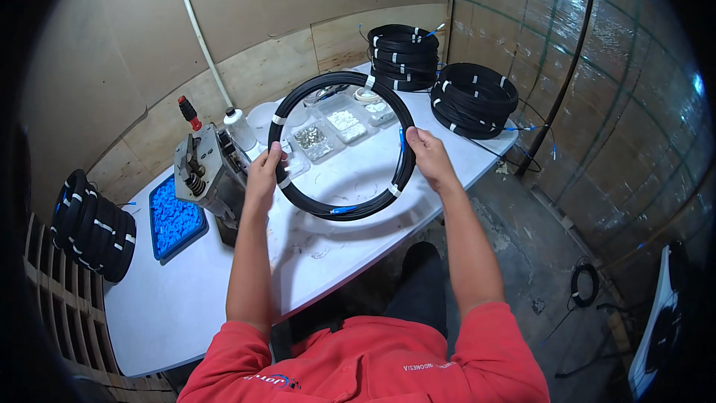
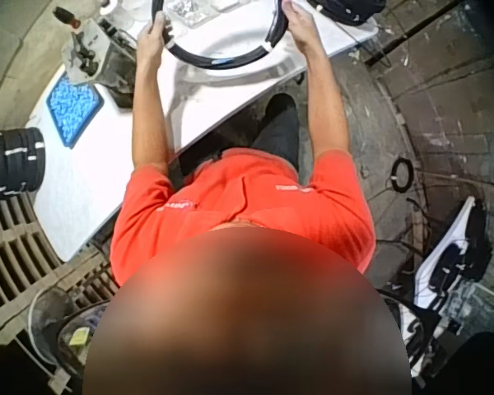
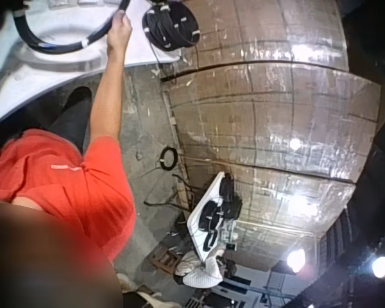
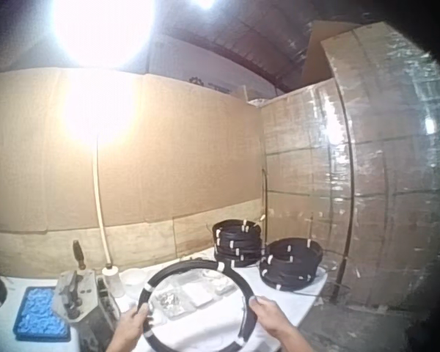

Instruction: The recorder is securing coils of black cable using white tape at a workbench.

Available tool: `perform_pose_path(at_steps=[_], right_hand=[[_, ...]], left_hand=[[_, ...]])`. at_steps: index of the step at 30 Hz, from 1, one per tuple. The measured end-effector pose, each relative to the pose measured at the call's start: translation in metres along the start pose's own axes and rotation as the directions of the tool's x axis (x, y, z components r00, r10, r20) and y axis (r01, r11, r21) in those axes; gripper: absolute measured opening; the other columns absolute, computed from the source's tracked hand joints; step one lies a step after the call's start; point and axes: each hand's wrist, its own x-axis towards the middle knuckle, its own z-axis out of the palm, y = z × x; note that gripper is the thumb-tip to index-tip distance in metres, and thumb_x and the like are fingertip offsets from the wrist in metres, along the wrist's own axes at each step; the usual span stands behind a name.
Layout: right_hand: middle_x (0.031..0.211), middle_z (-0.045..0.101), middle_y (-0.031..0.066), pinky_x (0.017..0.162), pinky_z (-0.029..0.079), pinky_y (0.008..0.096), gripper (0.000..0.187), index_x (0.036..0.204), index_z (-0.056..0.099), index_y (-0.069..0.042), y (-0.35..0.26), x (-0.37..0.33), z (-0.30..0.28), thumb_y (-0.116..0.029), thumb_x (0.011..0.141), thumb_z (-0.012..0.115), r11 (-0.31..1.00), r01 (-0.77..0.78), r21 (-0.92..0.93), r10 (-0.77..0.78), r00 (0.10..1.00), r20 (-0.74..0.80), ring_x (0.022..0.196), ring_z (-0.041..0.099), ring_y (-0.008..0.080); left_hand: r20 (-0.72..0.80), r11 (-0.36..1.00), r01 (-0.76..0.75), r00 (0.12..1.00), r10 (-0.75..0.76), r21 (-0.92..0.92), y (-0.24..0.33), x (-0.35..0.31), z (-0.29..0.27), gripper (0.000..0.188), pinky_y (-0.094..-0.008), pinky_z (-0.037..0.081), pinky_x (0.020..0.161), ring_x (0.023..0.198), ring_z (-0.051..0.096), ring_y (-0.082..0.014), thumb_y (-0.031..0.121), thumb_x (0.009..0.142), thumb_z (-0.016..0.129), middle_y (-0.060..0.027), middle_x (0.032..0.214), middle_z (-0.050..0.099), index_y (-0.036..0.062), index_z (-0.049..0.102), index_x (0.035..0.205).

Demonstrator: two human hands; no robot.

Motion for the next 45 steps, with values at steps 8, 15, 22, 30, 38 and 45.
perform_pose_path(at_steps=[8,15,22,30,38,45], right_hand=[[0.122,0.050,0.0110,0.074,0.058,0.0360,0.058,0.145,0.033,-0.009,-0.008,-0.031,0.029,-0.014,0.095,0.061,0.793,0.069,0.605,-0.104,0.994,0.023,0.100,0.063,0.0231],[0.137,0.039,0.0205,0.079,0.057,0.0349,0.142,0.156,-0.015,-0.026,-0.020,-0.056,0.064,-0.002,0.061,0.089,0.951,0.091,0.297,-0.085,0.996,-0.032,0.104,0.060,0.0252],[0.134,0.038,0.0174,0.079,0.057,0.0326,0.148,0.155,-0.018,-0.023,-0.011,-0.065,0.087,-0.008,0.058,0.092,0.978,0.123,0.166,-0.099,0.985,-0.144,0.096,0.055,0.0202],[0.136,0.038,0.0207,0.082,0.054,0.0366,0.150,0.154,-0.018,-0.016,-0.016,-0.072,0.098,-0.018,0.056,0.094,0.993,0.095,-0.075,-0.112,0.957,-0.268,0.101,0.054,0.0237],[0.135,0.039,0.0215,0.089,0.050,0.0369,0.145,0.155,-0.014,-0.012,-0.019,-0.072,0.102,-0.021,0.057,0.093,0.970,0.131,-0.202,-0.199,0.910,-0.364,0.101,0.054,0.0240],[0.114,0.051,0.0107,0.080,0.055,0.0348,0.070,0.145,0.025,-0.009,0.021,-0.043,0.066,-0.024,0.091,0.068,0.877,0.189,0.441,-0.008,0.924,-0.382,0.088,0.057,0.0153]], left_hand=[[0.030,0.871,0.153,0.987,-0.158,-0.467,0.028,-0.018,0.034,0.043,-0.0224,0.033,0.045,0.050,0.036,-0.0051,0.054,0.096,0.055,0.0054,0.065,0.037,0.0125,0.047,0.088],[-0.041,0.769,0.101,0.986,-0.163,-0.631,0.019,-0.015,0.032,0.045,-0.0238,0.035,0.042,0.046,0.035,-0.0065,0.053,0.091,0.063,0.0054,0.060,0.034,0.0140,0.042,0.082],[-0.084,0.823,0.004,0.994,-0.063,-0.567,0.024,-0.019,0.032,0.045,-0.0245,0.036,0.043,0.047,0.037,-0.0064,0.052,0.092,0.063,0.0048,0.060,0.035,0.0128,0.043,0.082],[-0.093,0.850,-0.035,0.996,-0.017,-0.525,0.033,-0.026,0.038,0.044,-0.0254,0.037,0.044,0.045,0.037,-0.0066,0.049,0.092,0.065,0.0049,0.058,0.037,0.0117,0.043,0.080],[-0.070,0.842,-0.034,0.998,-0.005,-0.539,0.031,-0.025,0.042,0.044,-0.0249,0.037,0.044,0.045,0.036,-0.0061,0.049,0.092,0.065,0.0052,0.057,0.036,0.0120,0.043,0.081],[0.054,0.787,0.112,0.994,-0.099,-0.607,0.037,-0.022,0.034,0.041,-0.0231,0.035,0.043,0.047,0.035,-0.0057,0.051,0.094,0.061,0.0055,0.060,0.034,0.0132,0.046,0.086]])
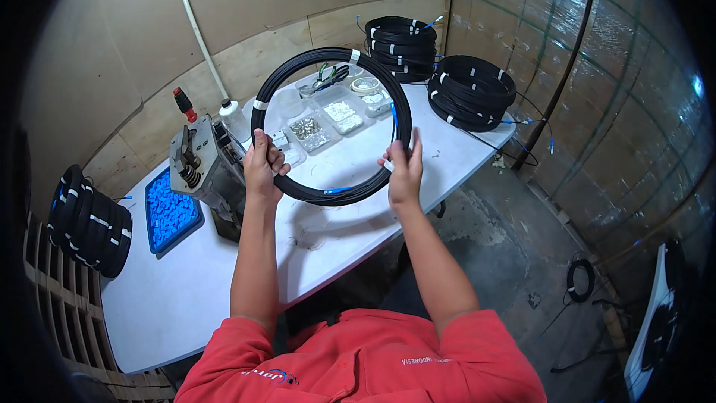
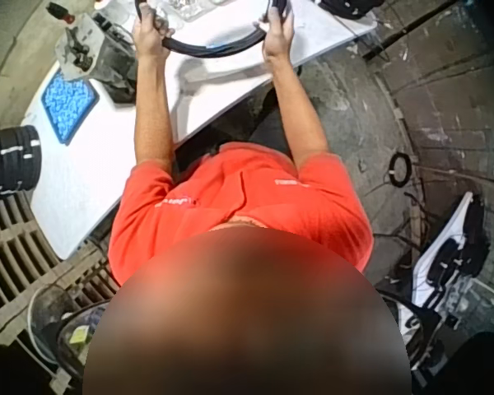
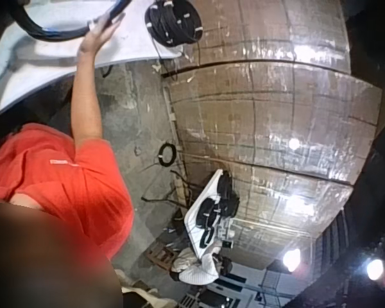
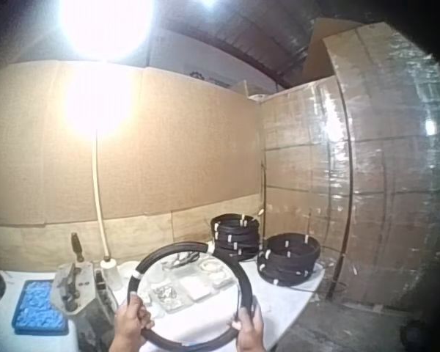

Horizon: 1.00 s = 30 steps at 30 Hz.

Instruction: The recorder is securing coils of black cable using white tape at a workbench.

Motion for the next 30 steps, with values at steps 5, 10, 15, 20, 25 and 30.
perform_pose_path(at_steps=[5,10,15,20,25,30], right_hand=[[0.094,0.056,0.0063,0.071,0.058,0.0366,0.035,0.120,0.047,-0.009,-0.034,0.000,0.023,-0.039,0.102,0.050,0.949,-0.165,0.270,0.167,0.986,0.018,0.085,0.059,0.0152],[0.093,0.057,0.0087,0.056,0.055,0.0304,0.033,0.116,0.043,-0.007,-0.042,-0.001,0.014,-0.030,0.099,0.059,0.943,-0.240,0.232,0.199,0.962,0.186,0.065,0.059,0.0133],[0.088,0.059,0.0074,0.053,0.052,0.0299,0.024,0.113,0.048,-0.009,-0.048,0.016,0.015,-0.027,0.099,0.057,0.951,-0.263,0.164,0.243,0.961,0.135,0.063,0.057,0.0134],[0.092,0.058,0.0064,0.051,0.048,0.0277,0.024,0.113,0.055,-0.010,-0.025,0.029,0.000,-0.029,0.099,0.059,0.876,-0.436,0.207,0.423,0.900,0.107,0.064,0.053,0.0118],[0.091,0.055,0.0050,0.049,0.041,0.0255,0.019,0.113,0.052,-0.011,-0.027,0.014,0.003,-0.025,0.101,0.056,0.888,-0.391,0.241,0.357,0.918,0.175,0.059,0.047,0.0099],[0.089,0.054,0.0050,0.050,0.041,0.0262,0.014,0.106,0.049,-0.010,-0.035,-0.001,0.010,-0.023,0.102,0.053,0.932,-0.310,0.190,0.275,0.943,0.190,0.059,0.048,0.0104]], left_hand=[[-0.002,0.996,0.078,0.997,-0.079,-0.029,-0.003,0.000,-0.006,0.042,-0.0219,0.032,0.043,0.047,0.033,-0.0053,0.053,0.095,0.058,0.0061,0.061,0.034,0.0130,0.048,0.090],[0.021,0.962,0.252,0.968,-0.251,-0.109,-0.003,0.016,-0.025,0.041,-0.0211,0.031,0.042,0.046,0.033,-0.0049,0.052,0.097,0.056,0.0061,0.060,0.032,0.0126,0.048,0.091],[-0.036,0.974,0.224,0.974,-0.225,-0.027,-0.008,0.003,-0.020,0.040,-0.0223,0.032,0.043,0.047,0.036,-0.0059,0.053,0.097,0.055,0.0056,0.062,0.036,0.0131,0.051,0.092],[-0.040,0.986,0.166,0.985,-0.165,0.028,-0.002,-0.010,-0.003,0.036,-0.0249,0.037,0.046,0.049,0.041,-0.0086,0.046,0.100,0.054,0.0029,0.062,0.040,0.0110,0.049,0.092],[-0.115,0.978,0.091,0.991,-0.070,0.188,-0.006,0.001,-0.015,0.037,-0.0254,0.039,0.048,0.053,0.046,-0.0092,0.044,0.100,0.054,0.0023,0.067,0.047,0.0062,0.054,0.102],[-0.039,0.970,0.088,0.996,-0.082,0.228,-0.002,0.004,-0.030,0.026,-0.0237,0.037,0.046,0.051,0.042,-0.0057,0.035,0.096,0.064,0.0047,0.066,0.044,0.0110,0.055,0.091]])
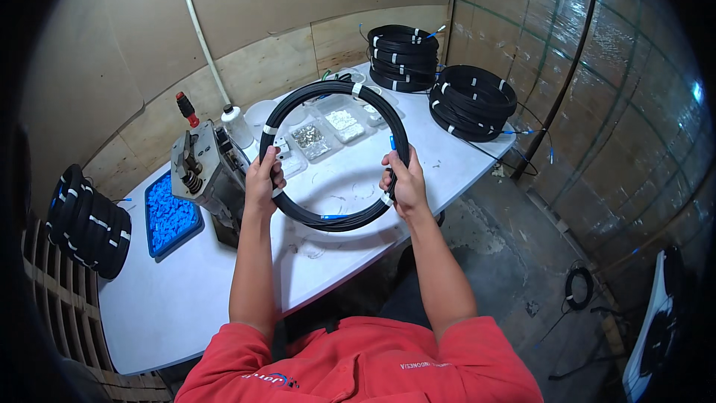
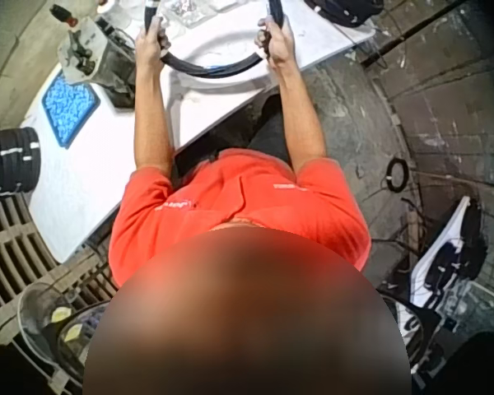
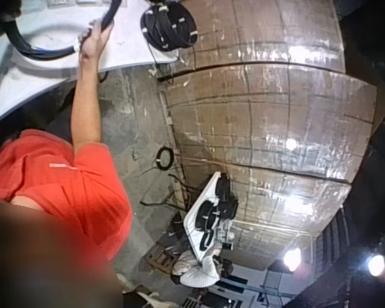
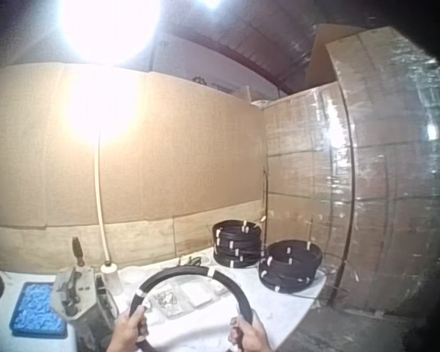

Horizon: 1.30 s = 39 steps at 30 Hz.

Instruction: The recorder is securing coils of black cable using white tape at a workbench.

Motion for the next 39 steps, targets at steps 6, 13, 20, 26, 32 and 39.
perform_pose_path(at_steps=[6,13,20,26,32,39], right_hand=[[0.085,0.055,0.0045,0.049,0.043,0.0256,0.016,0.103,0.051,-0.010,-0.002,0.016,-0.010,-0.023,0.099,0.058,0.991,-0.111,0.069,0.116,0.990,-0.082,0.059,0.048,0.0104],[0.085,0.055,0.0043,0.048,0.042,0.0250,0.015,0.103,0.052,-0.010,-0.001,0.022,-0.016,-0.021,0.097,0.059,0.967,-0.233,0.103,0.243,0.964,-0.105,0.063,0.049,0.0102],[0.086,0.055,0.0043,0.049,0.043,0.0251,0.013,0.103,0.052,-0.008,-0.007,-0.006,0.007,-0.016,0.096,0.060,0.994,-0.108,-0.036,0.103,0.987,-0.124,0.060,0.050,0.0092],[0.084,0.055,0.0034,0.048,0.043,0.0246,0.011,0.101,0.053,-0.009,-0.010,0.008,-0.004,-0.015,0.096,0.060,0.993,-0.107,-0.044,0.102,0.989,-0.103,0.058,0.049,0.0083],[0.082,0.053,0.0023,0.048,0.042,0.0247,0.012,0.099,0.052,-0.010,-0.007,0.020,-0.015,-0.017,0.095,0.061,0.989,-0.145,-0.007,0.145,0.987,-0.071,0.058,0.048,0.0086],[0.085,0.052,0.0025,0.050,0.037,0.0210,0.026,0.122,0.048,-0.006,-0.036,0.028,-0.024,-0.019,0.100,0.054,0.990,-0.089,-0.105,0.117,0.947,0.299,0.058,0.043,0.0061]], left_hand=[[-0.033,1.000,-0.023,0.999,0.024,0.015,-0.001,-0.014,0.017,0.025,-0.0243,0.035,0.044,0.049,0.038,-0.0057,0.029,0.096,0.064,0.0056,0.065,0.039,0.0127,0.049,0.086],[-0.082,0.998,0.062,0.995,-0.063,-0.022,0.003,-0.018,0.025,0.022,-0.0238,0.035,0.045,0.051,0.036,-0.0056,0.027,0.097,0.062,0.0060,0.068,0.038,0.0124,0.049,0.087],[-0.014,0.982,0.146,0.989,-0.149,-0.115,0.001,-0.006,0.003,0.023,-0.0225,0.033,0.044,0.051,0.036,-0.0046,0.027,0.096,0.063,0.0055,0.066,0.038,0.0133,0.048,0.085],[-0.032,0.992,0.075,0.996,-0.078,-0.099,-0.002,-0.017,0.013,0.021,-0.0235,0.035,0.046,0.052,0.037,-0.0056,0.027,0.096,0.063,0.0049,0.068,0.040,0.0119,0.050,0.089],[-0.028,1.000,-0.013,1.000,0.013,-0.018,0.001,-0.028,0.019,0.020,-0.0250,0.040,0.051,0.056,0.044,-0.0073,0.026,0.094,0.065,0.0033,0.071,0.045,0.0117,0.051,0.092],[0.084,0.944,-0.179,0.983,0.161,0.278,0.025,-0.015,0.015,0.028,-0.0245,0.052,0.066,0.069,0.058,-0.0099,0.022,0.090,0.072,-0.0031,0.081,0.060,0.0015,0.058,0.103]])
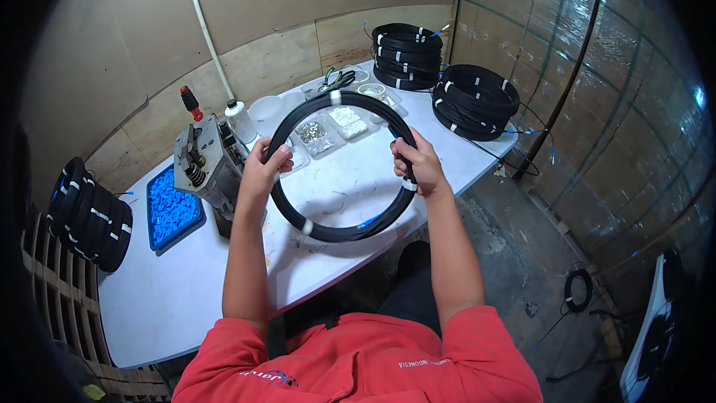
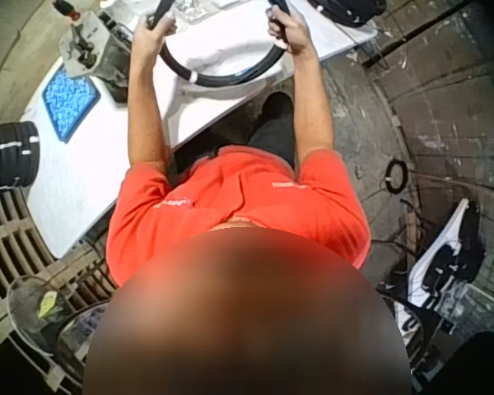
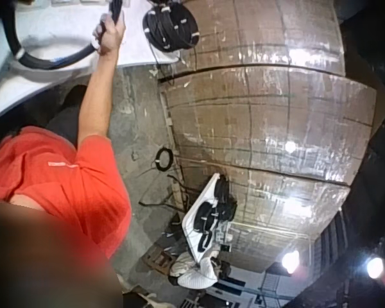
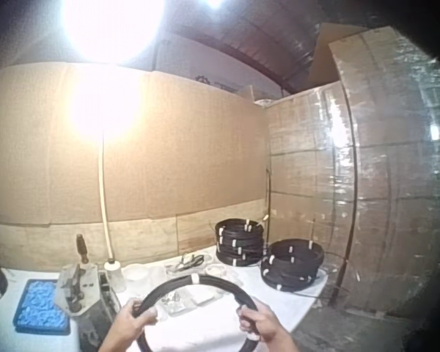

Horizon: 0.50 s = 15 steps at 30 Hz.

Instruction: The recorder is securing coils of black cable using white tape at a workbench.

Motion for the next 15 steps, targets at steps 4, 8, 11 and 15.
perform_pose_path(at_steps=[4,8,11,15], right_hand=[[0.083,0.055,0.0013,0.051,0.039,0.0205,0.029,0.116,0.054,-0.004,-0.026,0.015,0.005,-0.024,0.097,0.062,0.970,-0.055,-0.238,0.086,0.989,0.123,0.061,0.049,0.0054],[0.090,0.063,0.0026,0.054,0.044,0.0206,0.036,0.118,0.057,-0.003,-0.044,0.023,0.016,-0.028,0.093,0.068,0.899,0.026,-0.438,0.069,0.978,0.199,0.067,0.057,0.0066],[0.101,0.066,0.0126,0.062,0.052,0.0239,0.056,0.131,0.050,-0.001,-0.032,0.026,0.001,-0.043,0.096,0.059,0.942,0.028,-0.333,0.040,0.980,0.194,0.074,0.064,0.0138],[0.093,0.064,0.0129,0.062,0.054,0.0298,0.060,0.140,0.044,-0.006,-0.001,0.005,0.004,-0.051,0.101,0.044,0.997,-0.072,-0.028,0.073,0.997,0.010,0.073,0.064,0.0187]], left_hand=[[0.273,0.969,0.103,0.948,-0.164,0.225,0.018,0.005,-0.009,0.024,-0.0238,0.038,0.047,0.053,0.048,-0.0060,0.019,0.088,0.073,0.0019,0.065,0.053,0.0019,0.060,0.099],[0.243,0.972,0.208,0.954,-0.177,-0.110,0.003,0.001,-0.010,0.013,-0.0239,0.029,0.043,0.046,0.038,-0.0046,0.006,0.084,0.070,0.0057,0.058,0.044,0.0057,0.058,0.089],[0.181,0.950,0.238,0.962,-0.203,-0.202,-0.001,-0.006,-0.011,0.014,-0.0233,0.029,0.043,0.045,0.036,-0.0054,0.006,0.084,0.068,0.0063,0.058,0.041,0.0077,0.055,0.090],[0.098,0.907,0.232,0.973,-0.211,-0.351,-0.008,-0.003,-0.016,0.016,-0.0231,0.031,0.044,0.047,0.036,-0.0058,0.010,0.085,0.067,0.0061,0.060,0.039,0.0094,0.053,0.092]])
